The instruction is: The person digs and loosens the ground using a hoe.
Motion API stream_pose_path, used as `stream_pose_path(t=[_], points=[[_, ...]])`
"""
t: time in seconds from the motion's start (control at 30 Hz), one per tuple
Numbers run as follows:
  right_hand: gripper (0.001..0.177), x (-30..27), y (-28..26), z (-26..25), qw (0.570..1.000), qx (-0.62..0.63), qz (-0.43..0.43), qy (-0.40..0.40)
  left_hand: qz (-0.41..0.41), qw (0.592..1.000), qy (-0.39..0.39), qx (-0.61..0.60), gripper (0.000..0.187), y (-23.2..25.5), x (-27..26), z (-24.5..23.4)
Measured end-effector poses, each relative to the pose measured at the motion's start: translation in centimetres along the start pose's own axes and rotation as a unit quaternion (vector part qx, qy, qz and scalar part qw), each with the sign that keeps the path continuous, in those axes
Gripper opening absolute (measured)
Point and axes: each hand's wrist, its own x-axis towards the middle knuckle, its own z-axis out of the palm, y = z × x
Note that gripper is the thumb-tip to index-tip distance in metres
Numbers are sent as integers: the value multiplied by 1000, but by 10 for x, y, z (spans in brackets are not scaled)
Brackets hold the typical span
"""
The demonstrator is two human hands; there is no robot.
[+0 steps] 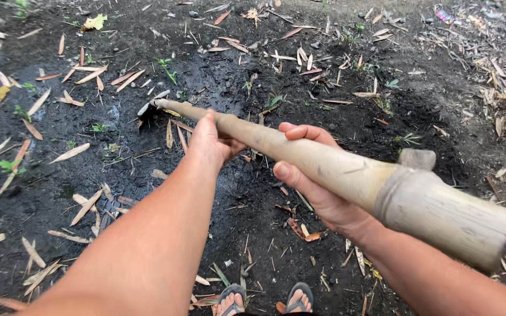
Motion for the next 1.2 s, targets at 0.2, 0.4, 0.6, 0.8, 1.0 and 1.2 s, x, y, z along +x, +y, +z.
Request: stream_pose_path(t=[0.2, 0.4, 0.6, 0.8, 1.0, 1.2], points=[[35, 2, -53, -31, 995, 74, 44, 56, 23, 974, -179, -135, 36, -4, 61, 12], [39, 9, -145, -74, 994, 0, -2, 109, -71, 936, -168, -300, 43, -58, -7, 47], [42, -22, -138, -51, 992, 35, -116, 28, -18, 952, -103, -287, 48, -32, 8, 58], [39, -45, -120, -32, 986, 97, -130, 41, 30, 965, -93, -242, 44, -35, 31, 30], [41, 12, -20, 9, 995, -16, -48, 91, 12, 985, -68, -156, 45, 4, 45, 20], [61, 47, 34, 26, 994, -76, 26, -69, 10, 993, -77, -93, 39, -2, 66, -9]])
